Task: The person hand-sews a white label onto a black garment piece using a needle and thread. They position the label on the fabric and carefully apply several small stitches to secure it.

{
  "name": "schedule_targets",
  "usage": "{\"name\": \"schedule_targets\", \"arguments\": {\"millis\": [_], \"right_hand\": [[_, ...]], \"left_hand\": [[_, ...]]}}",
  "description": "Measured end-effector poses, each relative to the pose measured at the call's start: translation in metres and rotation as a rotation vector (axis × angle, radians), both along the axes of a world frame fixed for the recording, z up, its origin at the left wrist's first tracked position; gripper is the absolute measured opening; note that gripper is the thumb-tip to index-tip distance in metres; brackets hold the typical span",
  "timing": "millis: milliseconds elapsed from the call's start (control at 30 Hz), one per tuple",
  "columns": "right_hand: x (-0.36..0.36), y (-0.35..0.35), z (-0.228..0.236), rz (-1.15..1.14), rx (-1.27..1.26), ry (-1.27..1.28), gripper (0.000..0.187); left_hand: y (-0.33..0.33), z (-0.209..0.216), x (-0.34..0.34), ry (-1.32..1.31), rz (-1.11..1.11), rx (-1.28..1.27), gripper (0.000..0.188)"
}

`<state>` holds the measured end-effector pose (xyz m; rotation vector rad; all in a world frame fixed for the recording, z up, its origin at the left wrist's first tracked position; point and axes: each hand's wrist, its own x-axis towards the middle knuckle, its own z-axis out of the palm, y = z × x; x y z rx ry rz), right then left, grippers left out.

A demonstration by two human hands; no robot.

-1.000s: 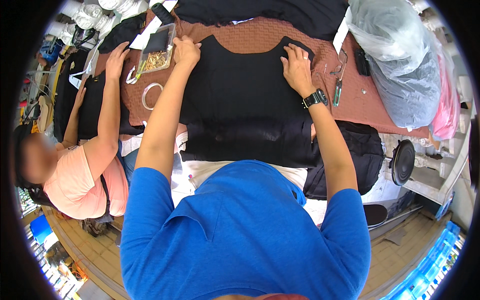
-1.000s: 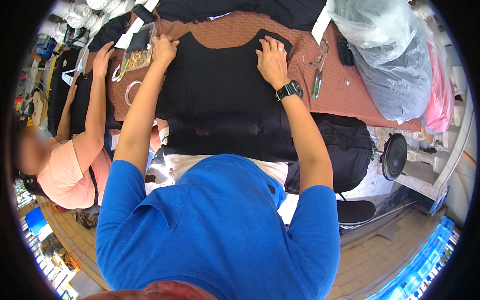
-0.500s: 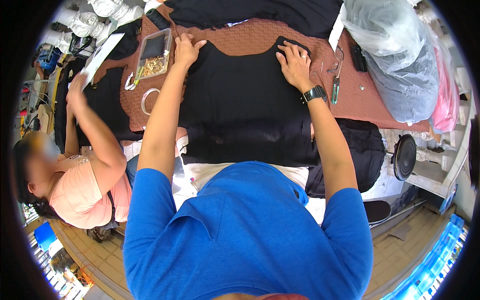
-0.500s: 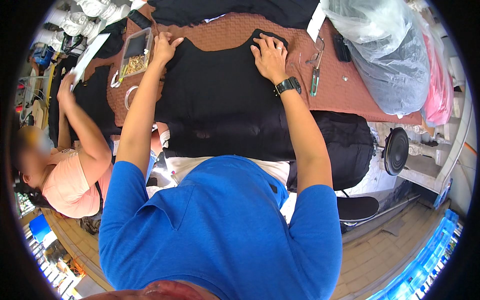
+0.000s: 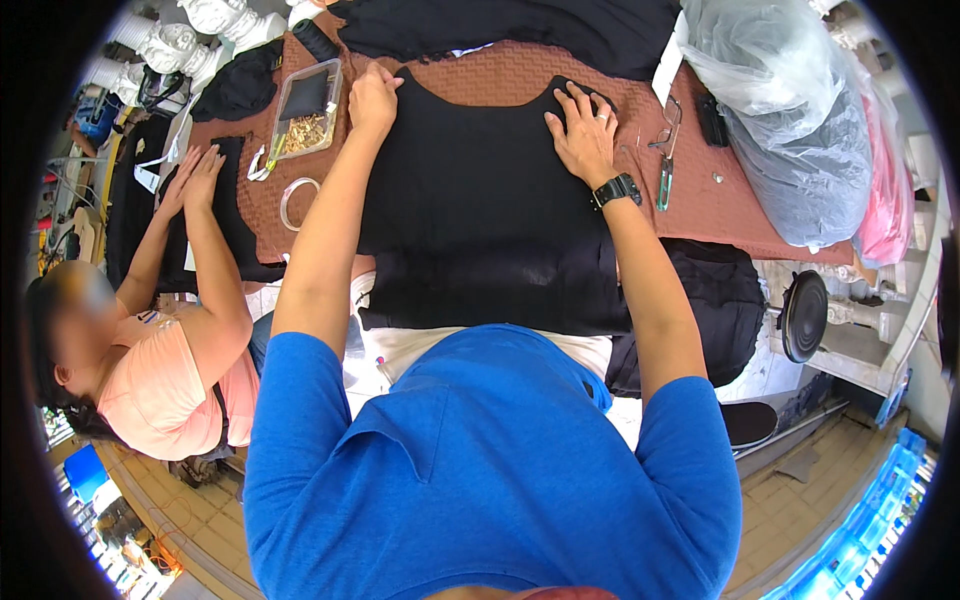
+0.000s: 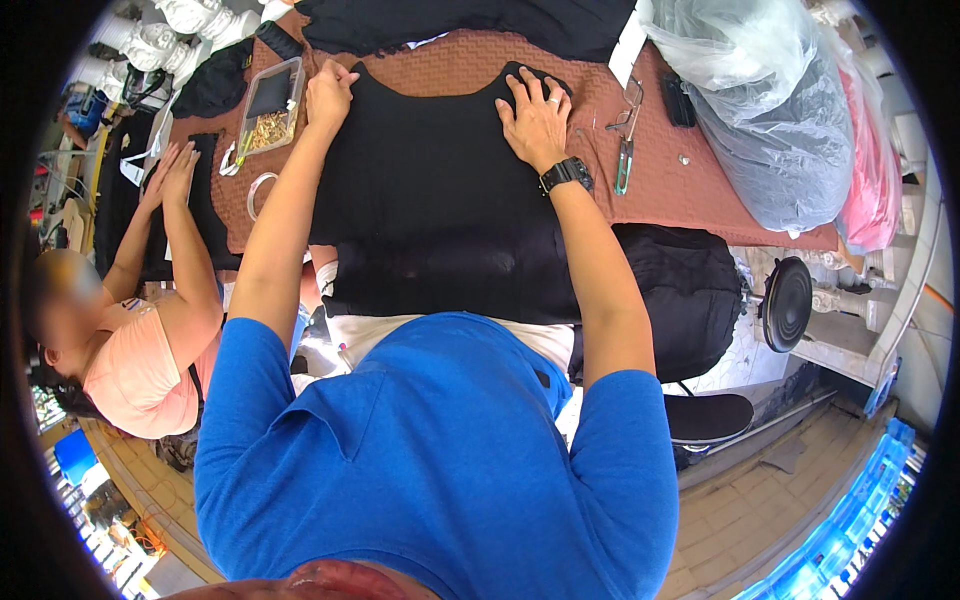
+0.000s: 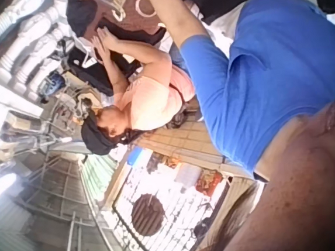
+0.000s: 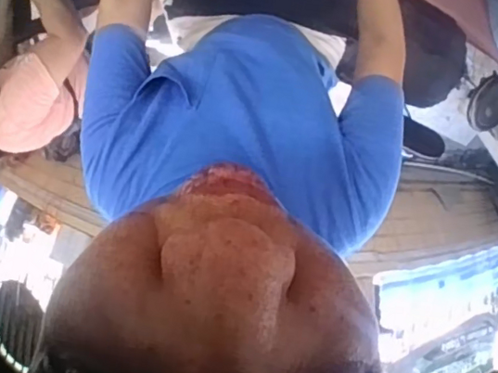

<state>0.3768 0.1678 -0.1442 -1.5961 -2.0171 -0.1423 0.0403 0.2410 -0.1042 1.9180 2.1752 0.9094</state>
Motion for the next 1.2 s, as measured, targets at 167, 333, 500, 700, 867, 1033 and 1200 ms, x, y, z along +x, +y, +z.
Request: {"name": "schedule_targets", "arguments": {"millis": [167, 333, 500, 700, 867, 1033, 1200], "right_hand": [[0.006, 0.015, 0.010, -0.053, -0.119, 0.092, 0.036], [0.015, 0.032, 0.016, -0.040, -0.173, 0.152, 0.029], [0.011, 0.031, 0.005, -0.056, -0.063, 0.106, 0.032], [0.018, 0.031, -0.006, 0.007, -0.014, 0.238, 0.033], [0.034, 0.041, 0.038, -0.343, 0.236, 0.179, 0.047], [0.104, 0.075, 0.030, -0.648, 0.142, -0.180, 0.034], [0.096, 0.047, 0.073, -0.266, 0.435, 0.228, 0.009]], "left_hand": [[-0.010, -0.023, 0.003, 0.048, -0.067, 0.244, 0.024], [-0.031, -0.010, 0.043, 0.183, -0.040, 0.254, 0.032], [-0.068, -0.003, 0.136, -0.039, -0.713, 0.299, 0.034], [-0.104, -0.028, 0.194, 0.027, -0.722, 0.134, 0.049], [-0.106, -0.033, 0.193, 0.190, -0.679, 0.093, 0.053], [-0.105, -0.030, 0.198, 0.225, -0.694, 0.089, 0.053], [-0.099, -0.036, 0.192, 0.039, -0.681, 0.057, 0.051]]}}
